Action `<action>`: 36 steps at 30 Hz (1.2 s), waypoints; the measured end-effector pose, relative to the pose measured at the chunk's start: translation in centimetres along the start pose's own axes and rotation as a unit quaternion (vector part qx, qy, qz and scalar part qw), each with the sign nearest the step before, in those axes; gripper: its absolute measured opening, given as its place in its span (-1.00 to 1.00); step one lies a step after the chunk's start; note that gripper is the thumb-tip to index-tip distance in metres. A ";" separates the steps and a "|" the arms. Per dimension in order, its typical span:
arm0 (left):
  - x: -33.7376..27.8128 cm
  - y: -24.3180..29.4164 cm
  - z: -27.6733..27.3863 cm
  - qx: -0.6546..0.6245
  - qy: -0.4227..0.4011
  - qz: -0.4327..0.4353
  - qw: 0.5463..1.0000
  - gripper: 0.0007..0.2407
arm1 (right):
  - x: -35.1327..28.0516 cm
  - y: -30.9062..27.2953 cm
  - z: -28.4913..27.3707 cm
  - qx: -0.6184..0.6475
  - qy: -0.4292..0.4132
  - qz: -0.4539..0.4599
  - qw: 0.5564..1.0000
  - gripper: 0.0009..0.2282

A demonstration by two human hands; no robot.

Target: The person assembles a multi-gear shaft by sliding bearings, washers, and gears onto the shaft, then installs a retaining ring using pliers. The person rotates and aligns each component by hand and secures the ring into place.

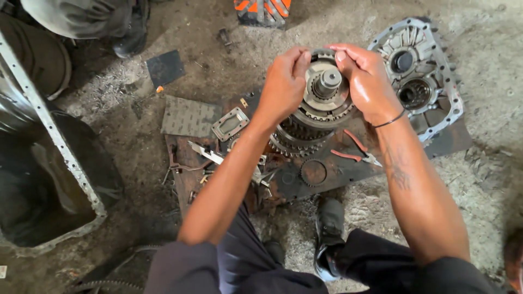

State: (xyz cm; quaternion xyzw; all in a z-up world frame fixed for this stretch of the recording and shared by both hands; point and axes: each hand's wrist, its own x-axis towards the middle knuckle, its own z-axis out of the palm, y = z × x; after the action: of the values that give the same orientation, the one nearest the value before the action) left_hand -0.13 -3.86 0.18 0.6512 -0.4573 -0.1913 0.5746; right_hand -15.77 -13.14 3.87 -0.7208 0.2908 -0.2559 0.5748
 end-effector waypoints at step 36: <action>1.2 -3.3 1.3 -0.139 -0.037 -0.010 0.990 -0.75 | -4.0 5.3 3.1 0.265 0.115 -0.199 0.937 -0.47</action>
State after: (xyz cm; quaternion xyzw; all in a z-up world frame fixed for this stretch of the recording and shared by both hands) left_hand 0.67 -5.84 -2.90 0.5623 -0.4407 -0.2831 0.6398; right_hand -17.05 -9.13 -2.11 -0.5517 0.1268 -0.5137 0.6447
